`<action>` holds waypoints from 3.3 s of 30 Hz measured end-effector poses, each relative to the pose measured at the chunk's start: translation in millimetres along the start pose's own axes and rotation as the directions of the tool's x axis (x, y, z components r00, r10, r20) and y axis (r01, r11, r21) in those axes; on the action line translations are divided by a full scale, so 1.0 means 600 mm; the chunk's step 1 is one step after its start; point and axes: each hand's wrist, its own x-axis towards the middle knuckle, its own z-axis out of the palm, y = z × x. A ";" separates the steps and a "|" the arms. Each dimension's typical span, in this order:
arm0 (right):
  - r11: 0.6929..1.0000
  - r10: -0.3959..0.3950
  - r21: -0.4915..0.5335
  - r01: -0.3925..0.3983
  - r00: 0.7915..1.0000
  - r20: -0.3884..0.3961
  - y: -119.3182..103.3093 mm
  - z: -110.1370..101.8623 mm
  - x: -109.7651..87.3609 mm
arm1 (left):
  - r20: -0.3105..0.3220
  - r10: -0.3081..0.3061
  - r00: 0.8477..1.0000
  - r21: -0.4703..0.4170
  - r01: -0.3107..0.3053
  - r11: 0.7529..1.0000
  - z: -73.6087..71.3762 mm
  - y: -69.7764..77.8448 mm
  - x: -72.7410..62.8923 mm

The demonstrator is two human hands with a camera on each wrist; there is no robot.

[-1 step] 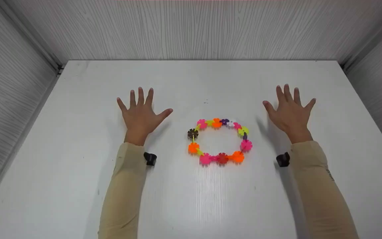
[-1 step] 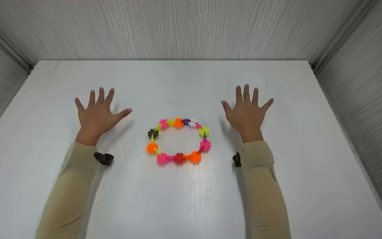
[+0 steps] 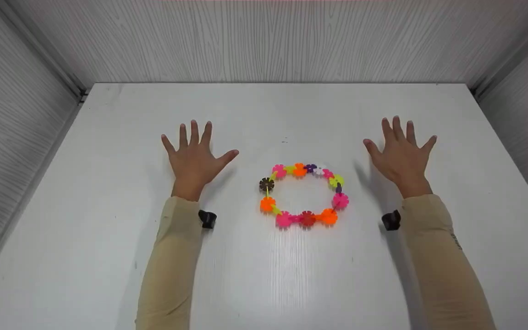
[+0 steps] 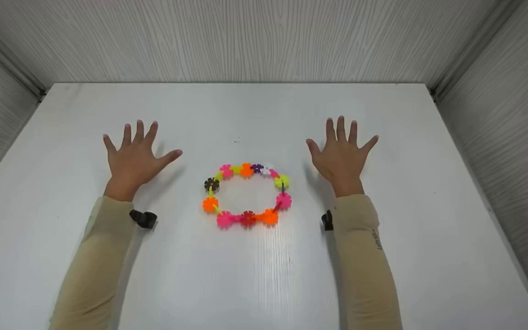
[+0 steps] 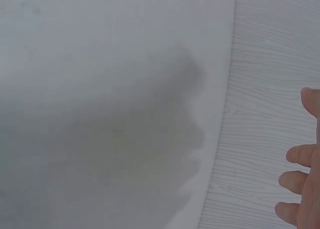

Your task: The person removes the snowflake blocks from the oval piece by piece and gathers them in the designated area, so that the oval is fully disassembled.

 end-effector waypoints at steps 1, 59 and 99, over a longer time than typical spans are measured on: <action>1.000 -0.001 -0.001 0.001 1.000 -0.002 0.000 0.000 0.000 | 0.000 0.000 1.000 0.001 0.000 1.000 -0.001 0.001 0.000; 0.953 -0.272 0.175 0.246 0.951 0.147 -0.131 0.047 -0.019 | 0.078 0.233 0.969 -0.213 -0.212 0.954 0.037 0.170 0.000; 0.906 -0.392 0.259 0.335 0.894 0.217 -0.150 0.061 -0.015 | 0.291 0.443 0.848 -0.516 -0.250 0.819 0.053 0.191 0.006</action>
